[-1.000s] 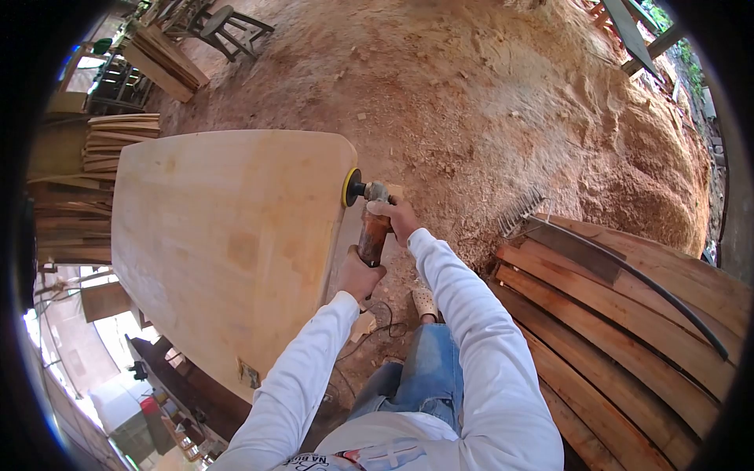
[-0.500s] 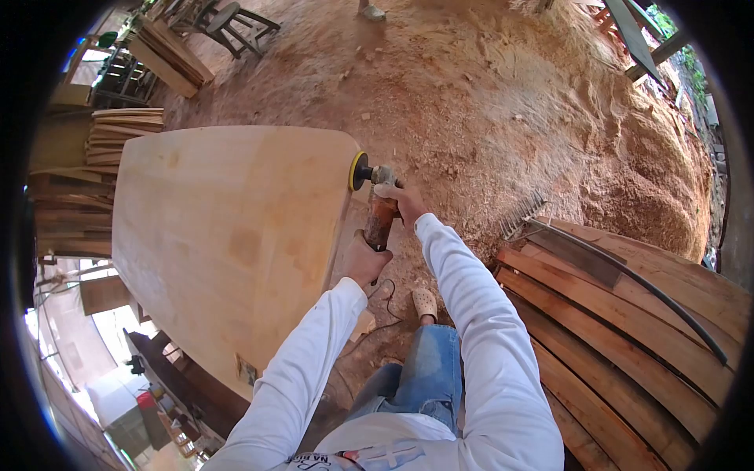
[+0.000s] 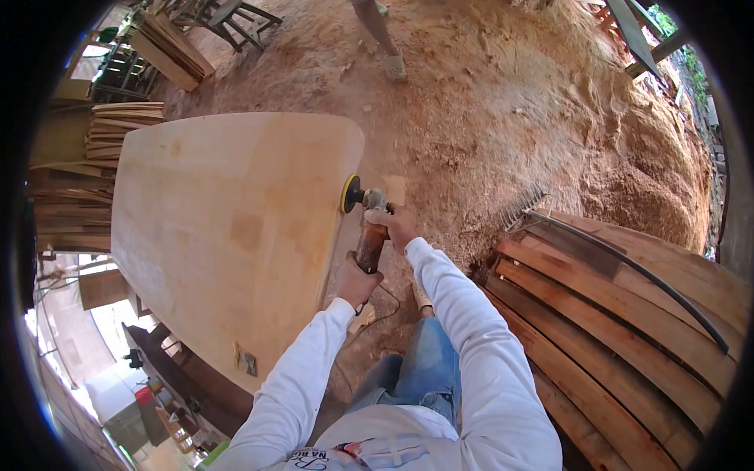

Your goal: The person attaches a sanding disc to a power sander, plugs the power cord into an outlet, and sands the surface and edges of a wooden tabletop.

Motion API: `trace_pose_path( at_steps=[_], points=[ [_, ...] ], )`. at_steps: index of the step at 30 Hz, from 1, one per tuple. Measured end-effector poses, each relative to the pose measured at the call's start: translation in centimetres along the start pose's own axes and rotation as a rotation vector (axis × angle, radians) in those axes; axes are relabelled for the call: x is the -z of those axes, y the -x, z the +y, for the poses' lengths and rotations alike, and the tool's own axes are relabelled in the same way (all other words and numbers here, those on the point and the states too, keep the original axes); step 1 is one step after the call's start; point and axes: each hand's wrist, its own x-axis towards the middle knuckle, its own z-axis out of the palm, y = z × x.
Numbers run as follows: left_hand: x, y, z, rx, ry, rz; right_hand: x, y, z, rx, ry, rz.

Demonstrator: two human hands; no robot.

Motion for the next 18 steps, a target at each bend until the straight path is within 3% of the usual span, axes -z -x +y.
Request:
trace_pose_path(
  at_steps=[18],
  points=[
    [0.1, 7.4, -6.1, 0.037, -0.072, 0.023, -2.3, 6.5, 6.6, -0.036, -0.005, -0.032]
  ],
)
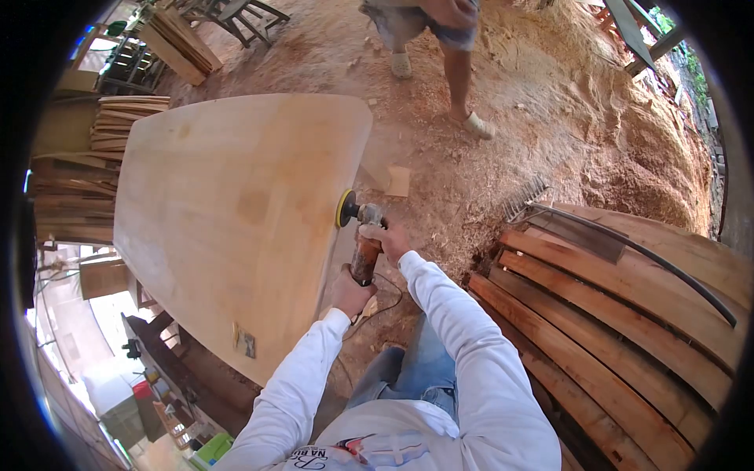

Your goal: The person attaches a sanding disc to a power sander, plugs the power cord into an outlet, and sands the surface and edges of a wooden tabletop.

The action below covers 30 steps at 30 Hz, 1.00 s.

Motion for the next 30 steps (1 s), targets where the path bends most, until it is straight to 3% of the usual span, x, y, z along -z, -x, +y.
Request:
trace_pose_path(
  at_steps=[30],
  points=[
    [-0.2, 12.5, -12.1, 0.096, -0.022, -0.086, -4.1, 11.1, 13.4, -0.042, -0.025, -0.016]
  ],
)
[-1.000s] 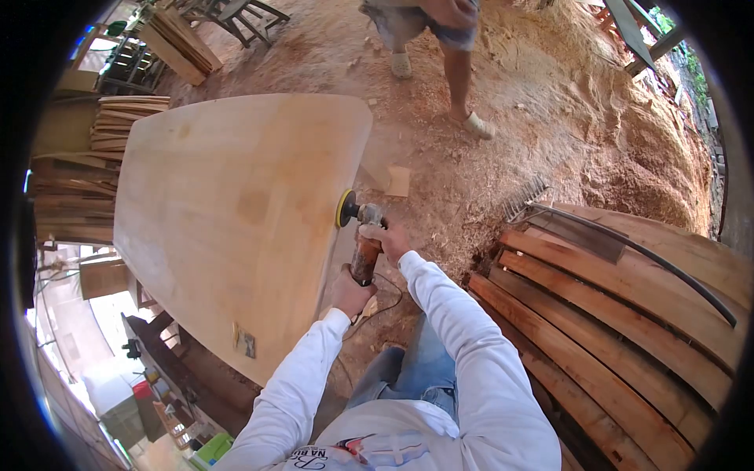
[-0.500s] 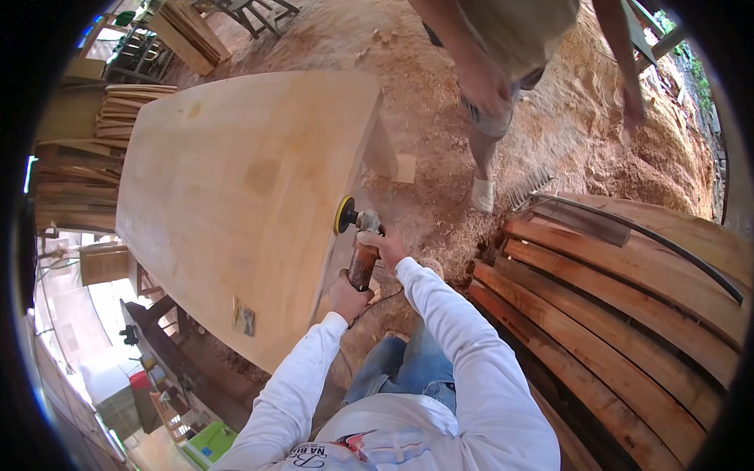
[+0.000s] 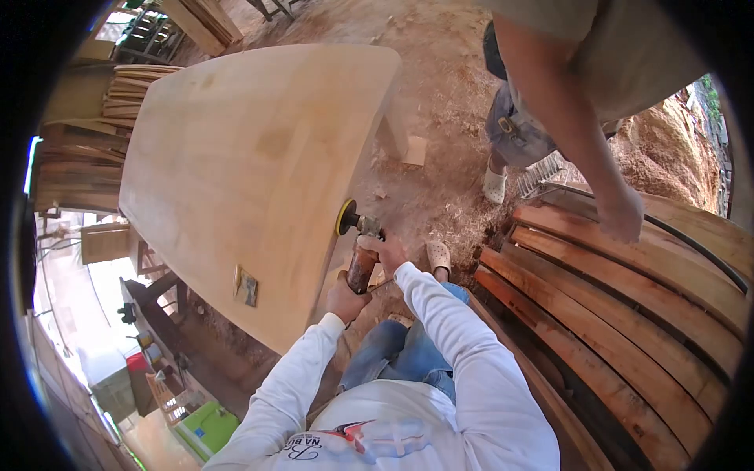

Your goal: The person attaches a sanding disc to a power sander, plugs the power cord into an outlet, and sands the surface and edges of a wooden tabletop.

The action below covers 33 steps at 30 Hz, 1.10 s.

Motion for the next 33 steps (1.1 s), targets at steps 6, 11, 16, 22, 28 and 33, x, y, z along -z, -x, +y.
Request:
trace_pose_path(
  at_steps=[6, 11, 16, 22, 28, 33],
  points=[
    [-0.2, 1.6, -2.2, -0.03, -0.035, 0.015, -0.5, 1.3, 2.5, 0.02, -0.006, -0.013],
    [-0.3, 3.3, -4.3, -0.028, -0.024, 0.016, -1.4, 3.5, 4.0, -0.048, -0.005, 0.009],
    [-0.9, 4.6, -6.6, -0.039, -0.032, 0.031, -1.9, 4.6, 6.1, -0.044, 0.009, -0.001],
    [-0.6, 6.3, -7.9, -0.029, -0.02, 0.02, -1.7, 5.2, 9.2, -0.003, 0.085, 0.021],
    [-1.1, 8.5, -10.4, -0.033, -0.024, 0.051, -2.6, 7.4, 11.7, -0.009, 0.039, -0.01],
    [-1.8, 10.0, -13.3, -0.056, -0.015, 0.063, -3.4, 9.1, 14.1, -0.03, 0.062, 0.017]
  ],
)
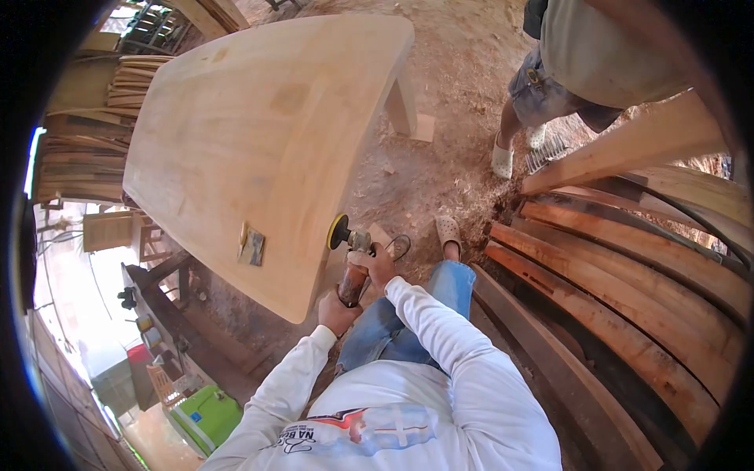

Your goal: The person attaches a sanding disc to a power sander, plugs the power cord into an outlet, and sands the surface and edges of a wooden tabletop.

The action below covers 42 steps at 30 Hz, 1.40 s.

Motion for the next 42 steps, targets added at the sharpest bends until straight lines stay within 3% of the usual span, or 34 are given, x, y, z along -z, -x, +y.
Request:
trace_pose_path(
  at_steps=[3, 6, 9, 19, 42],
  points=[
    [0.0, 1.2, -1.0, -0.004, 0.021, 0.003, -0.2, 0.7, 1.3, 0.057, 0.156, 0.035],
    [-0.1, 2.2, -2.1, 0.006, -0.012, 0.001, -0.9, 1.8, 2.6, -0.007, 0.024, 0.013],
    [0.0, 3.9, -3.2, 0.047, -0.008, -0.022, -1.2, 3.2, 3.8, -0.036, 0.239, 0.075],
    [-0.2, 5.3, -4.2, 0.077, -0.052, -0.037, -1.9, 3.8, 6.5, -0.043, -0.045, 0.011],
    [2.3, -9.8, 12.1, 0.069, -0.006, -0.099, 3.9, -8.3, -11.6, -0.003, -0.027, 0.035]
  ],
)
